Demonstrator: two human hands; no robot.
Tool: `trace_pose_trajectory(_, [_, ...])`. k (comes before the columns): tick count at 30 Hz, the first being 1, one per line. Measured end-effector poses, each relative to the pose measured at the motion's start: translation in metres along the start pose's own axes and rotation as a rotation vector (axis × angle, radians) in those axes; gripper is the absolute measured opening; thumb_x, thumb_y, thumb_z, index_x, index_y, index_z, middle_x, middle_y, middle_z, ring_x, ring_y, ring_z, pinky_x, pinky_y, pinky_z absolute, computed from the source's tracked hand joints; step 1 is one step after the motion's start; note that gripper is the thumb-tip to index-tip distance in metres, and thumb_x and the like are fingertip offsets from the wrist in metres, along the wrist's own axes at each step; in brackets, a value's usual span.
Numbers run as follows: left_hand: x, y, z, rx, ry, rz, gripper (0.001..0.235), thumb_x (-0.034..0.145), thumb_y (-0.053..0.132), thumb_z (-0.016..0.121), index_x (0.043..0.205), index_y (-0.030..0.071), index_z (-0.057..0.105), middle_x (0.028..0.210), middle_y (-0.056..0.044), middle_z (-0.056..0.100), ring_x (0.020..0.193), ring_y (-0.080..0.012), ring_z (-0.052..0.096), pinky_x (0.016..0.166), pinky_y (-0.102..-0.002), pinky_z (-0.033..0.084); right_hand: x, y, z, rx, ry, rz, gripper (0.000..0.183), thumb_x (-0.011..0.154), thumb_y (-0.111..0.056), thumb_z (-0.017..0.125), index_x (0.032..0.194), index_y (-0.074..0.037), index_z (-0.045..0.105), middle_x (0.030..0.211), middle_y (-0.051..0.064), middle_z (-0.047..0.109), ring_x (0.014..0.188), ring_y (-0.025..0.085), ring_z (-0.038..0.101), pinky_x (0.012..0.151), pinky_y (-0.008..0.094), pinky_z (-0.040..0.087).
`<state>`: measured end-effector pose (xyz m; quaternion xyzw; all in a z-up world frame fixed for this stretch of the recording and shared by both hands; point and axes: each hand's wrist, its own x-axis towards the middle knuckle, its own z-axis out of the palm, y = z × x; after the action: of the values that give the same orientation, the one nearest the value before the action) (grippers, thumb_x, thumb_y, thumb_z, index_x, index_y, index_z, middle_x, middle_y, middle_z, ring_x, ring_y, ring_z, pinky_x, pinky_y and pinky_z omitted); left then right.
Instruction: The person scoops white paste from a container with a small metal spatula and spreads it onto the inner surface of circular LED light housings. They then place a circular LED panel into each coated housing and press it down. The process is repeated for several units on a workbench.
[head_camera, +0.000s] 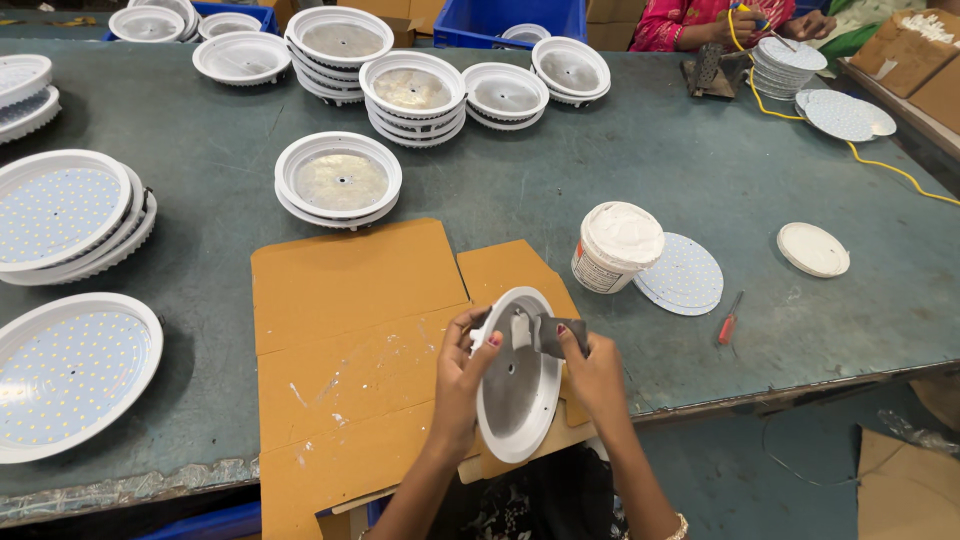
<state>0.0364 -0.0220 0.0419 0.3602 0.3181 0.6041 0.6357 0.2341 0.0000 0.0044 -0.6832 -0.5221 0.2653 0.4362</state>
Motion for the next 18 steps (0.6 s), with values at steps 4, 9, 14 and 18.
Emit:
trace_pose_trajectory(4, [-0.007, 0.007, 0.012, 0.108, -0.031, 0.048, 0.054, 0.093, 0.029, 0.066, 0.138, 0.003, 0.050, 0.124, -0.015, 0.063, 0.111, -0.0175, 0.064, 0.091, -0.031, 0.054, 0.005, -0.009, 0.002, 0.162, -0.027, -0.022, 0.035, 0.097, -0.030, 0.065, 0.091, 0.002, 0.076, 0.064, -0.003, 0.058, 0.060, 0.006, 0.048, 0.053, 0.029, 0.040])
trace_pose_trajectory(9, [-0.009, 0.013, 0.018, 0.146, -0.041, 0.018, 0.054, 0.092, 0.031, 0.065, 0.137, 0.005, 0.051, 0.122, -0.014, 0.063, 0.108, -0.0166, 0.065, 0.089, -0.031, 0.056, -0.005, -0.040, -0.006, 0.102, -0.086, -0.029, 0.035, 0.096, -0.032, 0.068, 0.096, 0.002, 0.077, 0.063, 0.000, 0.057, 0.059, 0.009, 0.047, 0.054, 0.031, 0.040])
trace_pose_trajectory(14, [-0.005, 0.015, 0.020, 0.186, -0.055, 0.011, 0.052, 0.094, 0.031, 0.065, 0.137, 0.005, 0.052, 0.122, -0.013, 0.064, 0.106, -0.0138, 0.062, 0.091, -0.029, 0.053, -0.021, -0.073, -0.016, 0.069, -0.146, -0.198, 0.030, 0.090, -0.020, 0.070, 0.112, 0.000, 0.073, 0.087, 0.005, 0.077, 0.078, 0.012, 0.070, 0.071, 0.029, 0.055])
trace_pose_trajectory(18, [0.005, 0.012, 0.019, 0.163, -0.059, -0.004, 0.051, 0.094, 0.031, 0.065, 0.135, 0.003, 0.054, 0.119, -0.011, 0.063, 0.103, -0.0129, 0.061, 0.090, -0.029, 0.052, -0.034, -0.089, -0.016, 0.063, -0.190, -0.410, 0.029, 0.089, -0.004, 0.066, 0.118, 0.000, 0.070, 0.110, 0.013, 0.076, 0.096, 0.020, 0.075, 0.083, 0.032, 0.058])
